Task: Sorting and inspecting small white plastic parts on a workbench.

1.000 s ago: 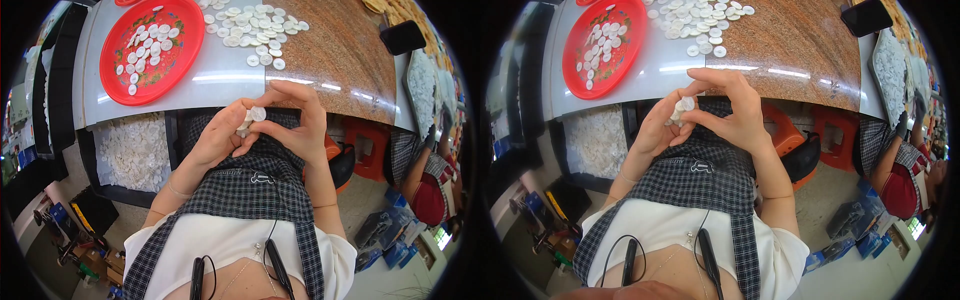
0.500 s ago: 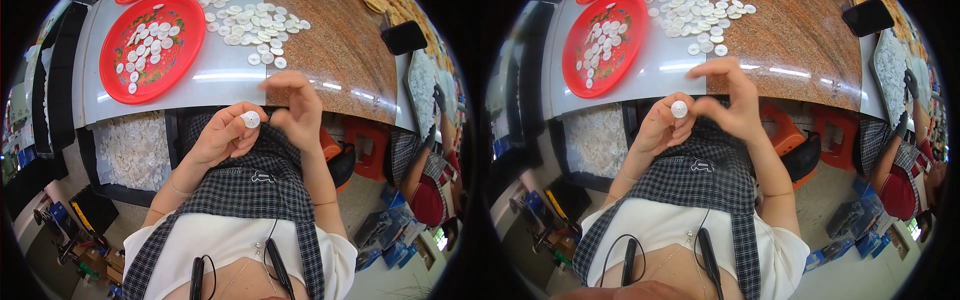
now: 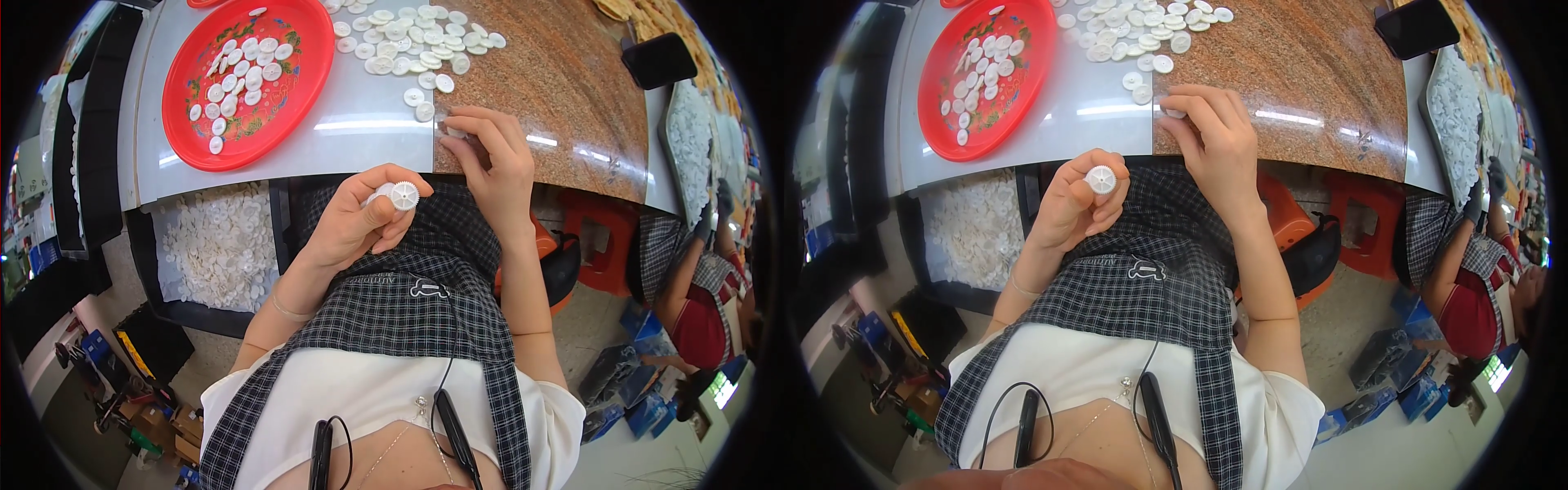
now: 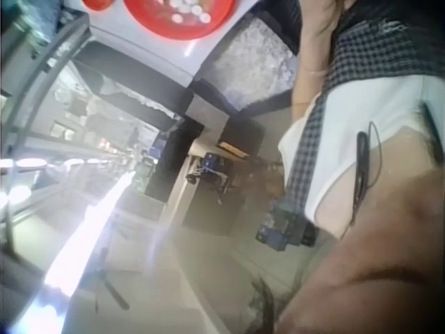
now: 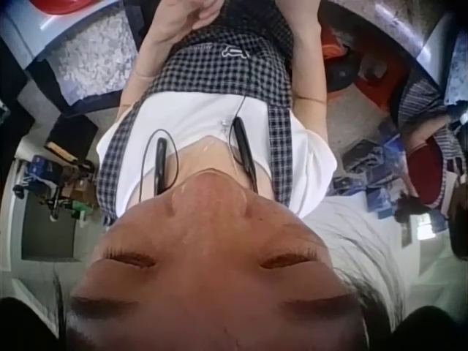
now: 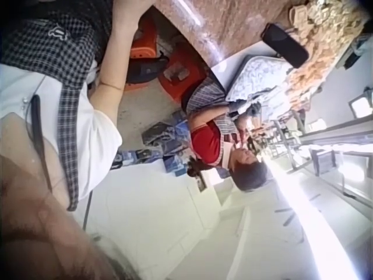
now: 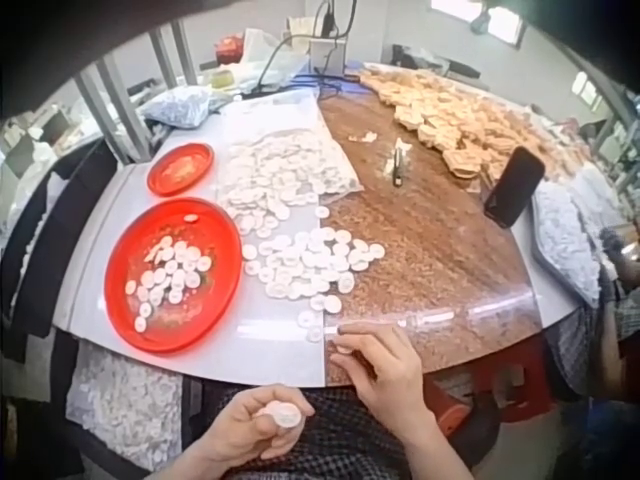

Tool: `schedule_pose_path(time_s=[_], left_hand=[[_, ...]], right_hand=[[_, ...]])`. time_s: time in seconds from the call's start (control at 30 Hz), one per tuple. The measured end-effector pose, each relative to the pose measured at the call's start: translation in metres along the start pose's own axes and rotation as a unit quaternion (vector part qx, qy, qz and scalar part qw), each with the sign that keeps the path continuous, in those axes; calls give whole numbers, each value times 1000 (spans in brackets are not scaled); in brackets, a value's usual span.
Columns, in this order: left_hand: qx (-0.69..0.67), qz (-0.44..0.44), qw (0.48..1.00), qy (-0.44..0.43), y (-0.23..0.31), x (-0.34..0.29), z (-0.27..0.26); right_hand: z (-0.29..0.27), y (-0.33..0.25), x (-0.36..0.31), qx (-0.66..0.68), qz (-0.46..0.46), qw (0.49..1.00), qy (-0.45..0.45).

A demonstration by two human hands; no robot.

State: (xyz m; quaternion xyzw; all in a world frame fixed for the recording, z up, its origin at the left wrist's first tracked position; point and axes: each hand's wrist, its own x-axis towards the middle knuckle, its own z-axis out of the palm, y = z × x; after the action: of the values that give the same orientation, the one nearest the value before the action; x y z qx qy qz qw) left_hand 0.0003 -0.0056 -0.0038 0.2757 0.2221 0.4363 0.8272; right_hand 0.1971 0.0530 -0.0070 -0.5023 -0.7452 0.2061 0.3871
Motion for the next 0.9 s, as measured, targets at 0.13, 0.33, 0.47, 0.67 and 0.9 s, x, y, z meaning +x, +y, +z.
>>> schedule_pose_path(time_s=[0.13,0.33,0.47,0.67,0.9], left_hand=[[-22,8,1000,-9,-2,-1,-4],[-63,14,998,-2,-2,2,2],[50,34,997,39,-3,6,13],[-7,-56,997,60,-2,6,17],[-61,-50,997,25,-9,2,5]], right_hand=[[-10,-2,-4,-56,-63,996,-22],[-13,3,-26,-89,-127,987,-32],[-9,-2,-37,44,-95,994,9],[4,-26,-31,295,111,949,24],[5,-31,-12,219,39,975,-22]])
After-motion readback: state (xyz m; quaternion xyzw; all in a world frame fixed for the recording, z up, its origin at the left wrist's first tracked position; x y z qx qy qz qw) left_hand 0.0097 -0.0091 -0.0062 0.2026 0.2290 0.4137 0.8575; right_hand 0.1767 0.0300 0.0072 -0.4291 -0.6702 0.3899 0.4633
